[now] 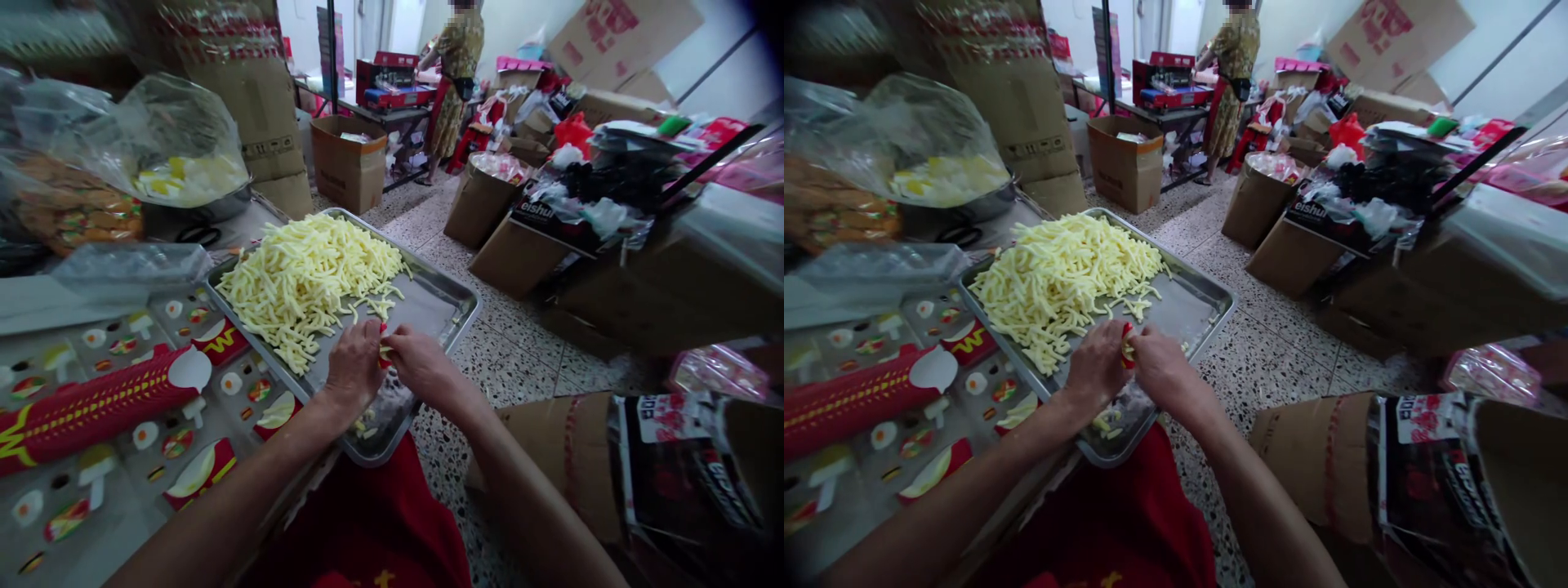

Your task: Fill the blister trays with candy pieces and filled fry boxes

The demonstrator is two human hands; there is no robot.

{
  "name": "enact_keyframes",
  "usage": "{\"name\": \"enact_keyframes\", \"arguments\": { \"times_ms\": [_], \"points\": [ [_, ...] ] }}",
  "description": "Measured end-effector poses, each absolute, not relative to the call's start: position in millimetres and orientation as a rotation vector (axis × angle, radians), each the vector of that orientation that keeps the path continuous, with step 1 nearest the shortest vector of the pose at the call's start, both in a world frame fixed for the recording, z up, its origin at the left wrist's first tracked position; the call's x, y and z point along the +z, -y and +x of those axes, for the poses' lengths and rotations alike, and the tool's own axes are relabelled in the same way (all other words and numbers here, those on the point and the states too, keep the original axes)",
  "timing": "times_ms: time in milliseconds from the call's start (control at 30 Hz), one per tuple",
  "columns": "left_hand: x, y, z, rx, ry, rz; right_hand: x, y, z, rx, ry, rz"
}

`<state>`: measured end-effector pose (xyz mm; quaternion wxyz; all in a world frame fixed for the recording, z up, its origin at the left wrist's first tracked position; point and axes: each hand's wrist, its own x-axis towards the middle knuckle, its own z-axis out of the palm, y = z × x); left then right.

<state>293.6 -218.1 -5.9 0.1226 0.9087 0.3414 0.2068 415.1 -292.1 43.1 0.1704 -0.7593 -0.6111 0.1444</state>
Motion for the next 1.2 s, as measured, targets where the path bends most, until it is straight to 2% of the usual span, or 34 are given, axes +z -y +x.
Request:
{"name": "enact_keyframes", "arguments": {
  "times_ms": [200,333,433,567,667,767,900,1033,1200],
  "points": [
    [-9,217,288,0.644,-0.965,2.45,25,283,396,0.441,1.49,-2.013],
    [-13,206,276,0.637,-0.931,2.345,7,282,386,0.692,1.185,-1.617],
    [-13,194,268,0.551,-0.954,2.243,5,280,395,0.767,1.085,-1.452],
    [-5,179,261,0.522,-0.983,2.207,13,263,431,0.499,1.114,-1.65],
    [0,170,256,0.539,-0.994,2.196,12,242,455,0.228,1.379,-1.958],
    [2,165,250,0.539,-0.984,2.191,5,227,462,0.143,1.627,-2.193],
    [0,166,244,0.551,-0.997,2.2,-4,224,455,0.032,1.675,-2.275],
    [0,171,245,0.523,-0.986,2.204,-8,230,459,0.086,1.538,-2.274],
    [2,180,247,0.455,-1.006,2.226,-7,239,476,0.437,1.059,-2.068]
  ]
}}
